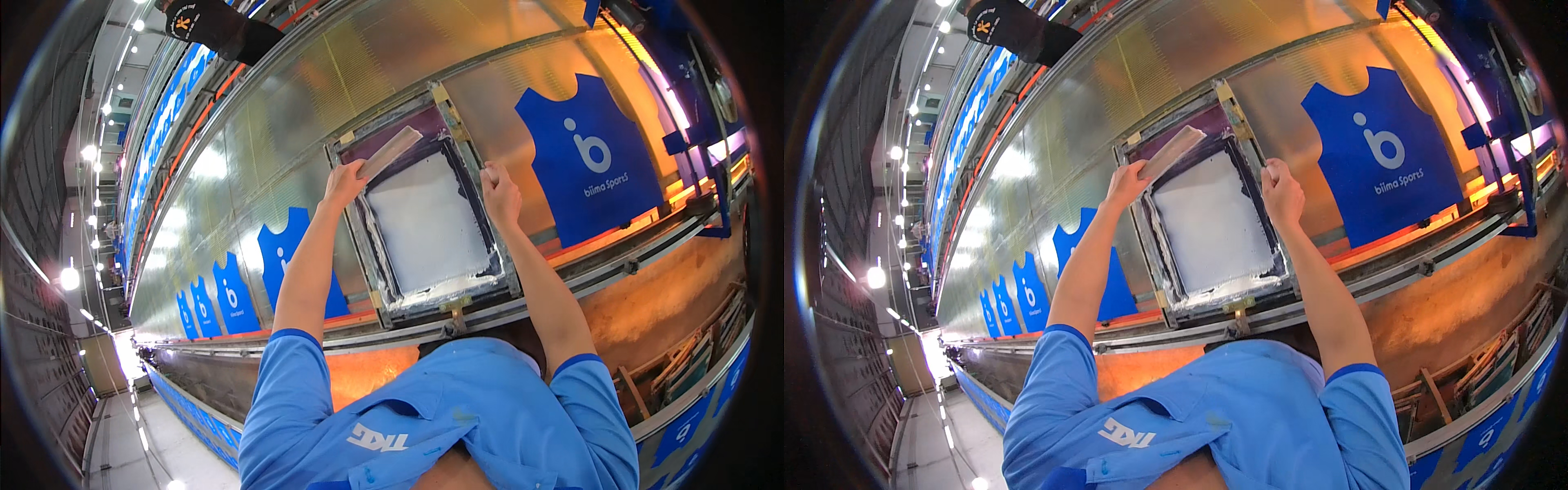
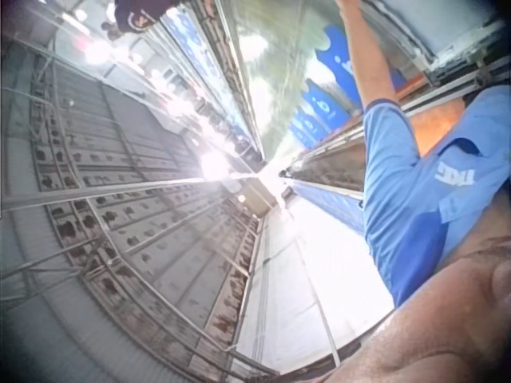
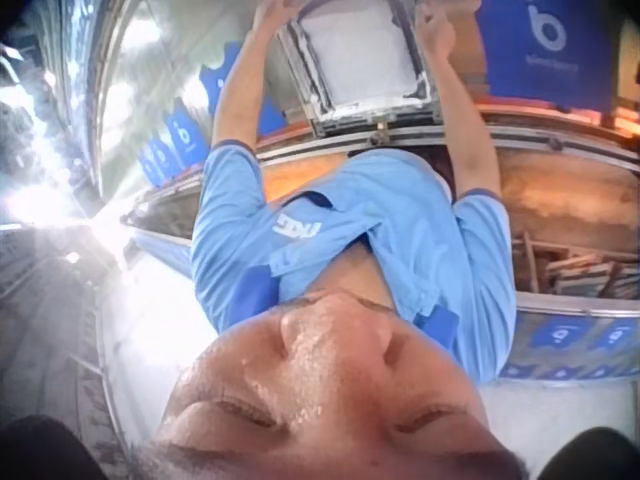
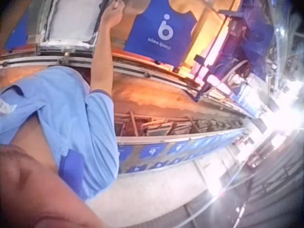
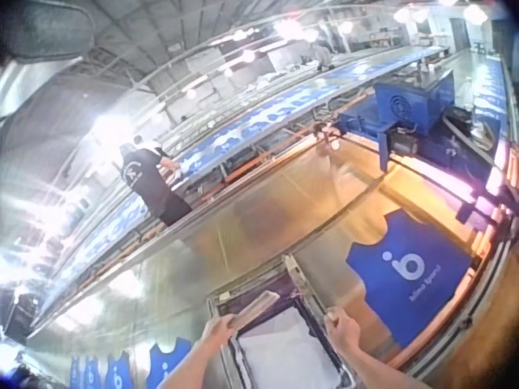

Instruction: The person uses a squeegee to apply white ink through a screen printing frame onto a blue jersey on a conveyor belt. The person repeatedly pulls the squeegee across the frame to transfer ink, then lifts the frame to move to the next jersey.

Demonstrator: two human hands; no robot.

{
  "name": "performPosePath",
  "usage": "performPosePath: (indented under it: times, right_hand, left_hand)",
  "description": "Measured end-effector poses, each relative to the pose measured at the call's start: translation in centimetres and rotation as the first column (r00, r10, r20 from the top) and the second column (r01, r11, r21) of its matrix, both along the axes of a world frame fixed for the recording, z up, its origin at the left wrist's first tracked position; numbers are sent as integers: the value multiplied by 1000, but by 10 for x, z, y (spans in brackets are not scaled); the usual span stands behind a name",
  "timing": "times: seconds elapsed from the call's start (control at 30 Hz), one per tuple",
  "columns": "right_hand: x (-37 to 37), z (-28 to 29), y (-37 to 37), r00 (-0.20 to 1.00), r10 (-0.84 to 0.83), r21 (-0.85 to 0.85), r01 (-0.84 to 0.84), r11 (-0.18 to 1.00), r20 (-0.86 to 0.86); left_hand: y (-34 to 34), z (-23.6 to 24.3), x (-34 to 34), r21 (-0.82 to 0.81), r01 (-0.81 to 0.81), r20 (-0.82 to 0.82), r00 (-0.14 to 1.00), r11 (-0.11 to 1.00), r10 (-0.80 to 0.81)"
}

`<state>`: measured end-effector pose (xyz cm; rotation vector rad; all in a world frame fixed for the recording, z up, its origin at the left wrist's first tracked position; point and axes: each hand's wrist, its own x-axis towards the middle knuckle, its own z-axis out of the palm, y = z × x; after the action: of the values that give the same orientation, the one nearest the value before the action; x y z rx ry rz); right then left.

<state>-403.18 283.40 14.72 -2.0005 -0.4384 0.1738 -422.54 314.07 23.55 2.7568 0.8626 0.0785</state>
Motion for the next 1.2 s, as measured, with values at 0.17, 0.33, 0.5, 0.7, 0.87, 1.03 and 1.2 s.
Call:
performPosePath:
  times: [0.17,0.33,0.5,0.7,0.87,1.03,1.2]
  right_hand:
    - [2,1,1,1000,1,-36,-2,999,-17]
    - [4,-11,2,999,41,22,-41,999,-31]
    - [6,-9,4,994,69,15,-68,998,-84]
    - [33,-41,14,941,233,306,-153,940,-246]
    - [50,-18,-8,574,533,560,-151,815,-622]
    - [49,-20,-12,575,505,558,-99,824,-644]
    - [34,-18,-2,697,420,530,-68,845,-581]
  left_hand:
    - [-48,-6,-36,-70,-125,-26,992,990,123]
    - [-124,-23,-94,-120,-251,25,966,960,256]
    - [-181,-40,-144,-136,-447,9,892,884,453]
    - [-258,-56,-142,-530,-259,443,728,808,524]
    - [-350,-63,-123,-42,-45,480,875,998,60]
    - [-346,-11,-137,-186,-28,299,951,982,83]
    - [-243,-15,-128,107,-99,261,963,989,68]
